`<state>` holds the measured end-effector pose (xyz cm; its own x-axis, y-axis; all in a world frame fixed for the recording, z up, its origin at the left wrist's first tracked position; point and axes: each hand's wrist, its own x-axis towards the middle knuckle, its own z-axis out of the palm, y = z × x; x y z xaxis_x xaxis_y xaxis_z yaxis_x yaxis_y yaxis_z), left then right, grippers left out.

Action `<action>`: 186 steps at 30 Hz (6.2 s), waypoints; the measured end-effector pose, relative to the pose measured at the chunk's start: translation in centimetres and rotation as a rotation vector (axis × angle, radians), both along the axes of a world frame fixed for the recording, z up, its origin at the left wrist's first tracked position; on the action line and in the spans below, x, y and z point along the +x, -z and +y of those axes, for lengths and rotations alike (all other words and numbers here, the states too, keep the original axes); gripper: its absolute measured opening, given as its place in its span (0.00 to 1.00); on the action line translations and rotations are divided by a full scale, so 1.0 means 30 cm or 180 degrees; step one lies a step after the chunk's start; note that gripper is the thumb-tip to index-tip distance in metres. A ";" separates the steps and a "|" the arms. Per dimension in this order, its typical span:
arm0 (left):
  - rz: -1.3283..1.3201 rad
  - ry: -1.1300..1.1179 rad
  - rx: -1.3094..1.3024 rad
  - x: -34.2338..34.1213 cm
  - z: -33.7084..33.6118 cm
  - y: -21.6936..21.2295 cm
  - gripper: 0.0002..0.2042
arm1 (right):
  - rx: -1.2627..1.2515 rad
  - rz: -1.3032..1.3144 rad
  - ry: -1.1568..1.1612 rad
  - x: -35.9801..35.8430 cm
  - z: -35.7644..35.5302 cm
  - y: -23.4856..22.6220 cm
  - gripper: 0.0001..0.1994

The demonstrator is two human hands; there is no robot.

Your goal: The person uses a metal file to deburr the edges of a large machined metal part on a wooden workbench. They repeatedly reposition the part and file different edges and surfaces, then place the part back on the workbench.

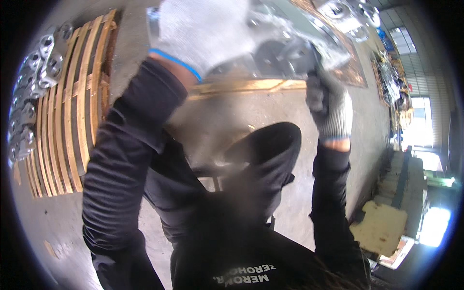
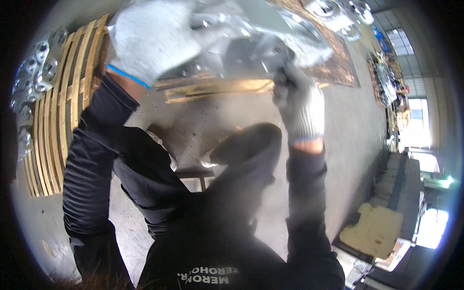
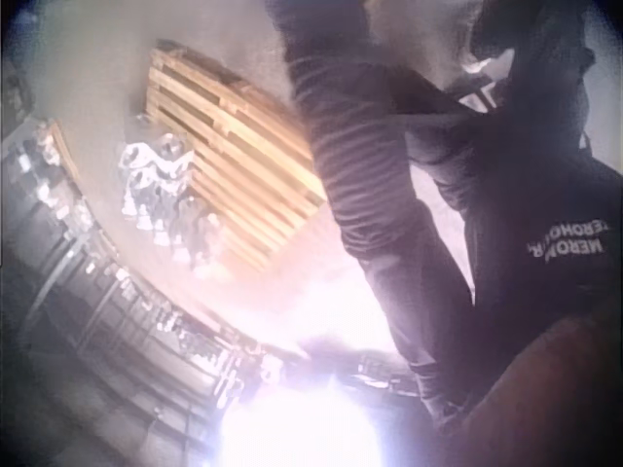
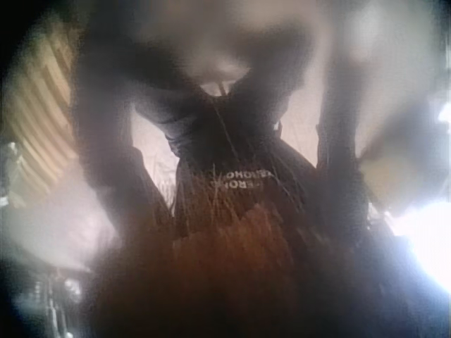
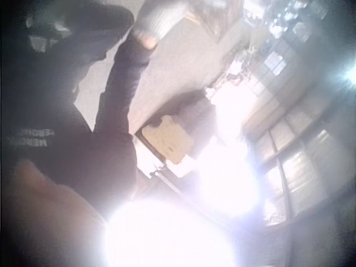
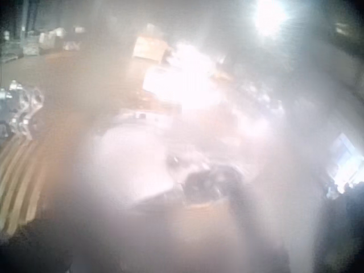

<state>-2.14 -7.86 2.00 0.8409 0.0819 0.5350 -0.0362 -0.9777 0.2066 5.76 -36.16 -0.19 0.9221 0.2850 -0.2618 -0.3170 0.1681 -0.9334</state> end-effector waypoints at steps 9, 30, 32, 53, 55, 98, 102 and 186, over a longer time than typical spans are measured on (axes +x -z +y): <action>-0.0102 -0.0045 0.0027 0.004 -0.006 0.010 0.30 | 0.0030 0.0304 0.0030 -0.193 0.052 -0.097 0.11; -0.0166 -0.0251 0.0431 -0.002 -0.036 -0.001 0.33 | 0.0596 -0.0047 -0.0270 -0.125 0.023 -0.050 0.09; -0.0016 -0.0175 0.0239 0.004 -0.025 0.002 0.34 | -0.0293 -0.1397 -0.0401 -0.048 0.064 -0.008 0.07; -0.0281 -0.0237 0.0190 -0.019 -0.037 -0.021 0.34 | 0.2810 0.1370 -0.0173 -0.050 -0.020 0.160 0.11; -0.0337 -0.0247 0.0222 -0.019 -0.038 -0.025 0.33 | 0.2409 0.1837 -0.0377 -0.076 -0.047 0.214 0.13; -0.0862 -0.0034 0.0204 -0.013 -0.051 -0.058 0.27 | 0.3622 0.2847 -0.0805 0.022 -0.109 0.272 0.15; -0.0689 -0.0029 0.0167 -0.016 -0.045 -0.059 0.27 | 0.4381 0.2144 -0.0866 -0.063 -0.052 0.228 0.13; -0.0357 0.0675 0.0170 0.051 0.042 -0.064 0.17 | -0.0877 -0.2511 -0.1294 -0.156 0.143 0.254 0.21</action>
<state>-0.60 -6.61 3.92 0.7714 -0.1210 0.6248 -0.2616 -0.9552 0.1381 1.08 -31.87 -7.82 0.7049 0.6463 0.2922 0.4407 -0.0763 -0.8944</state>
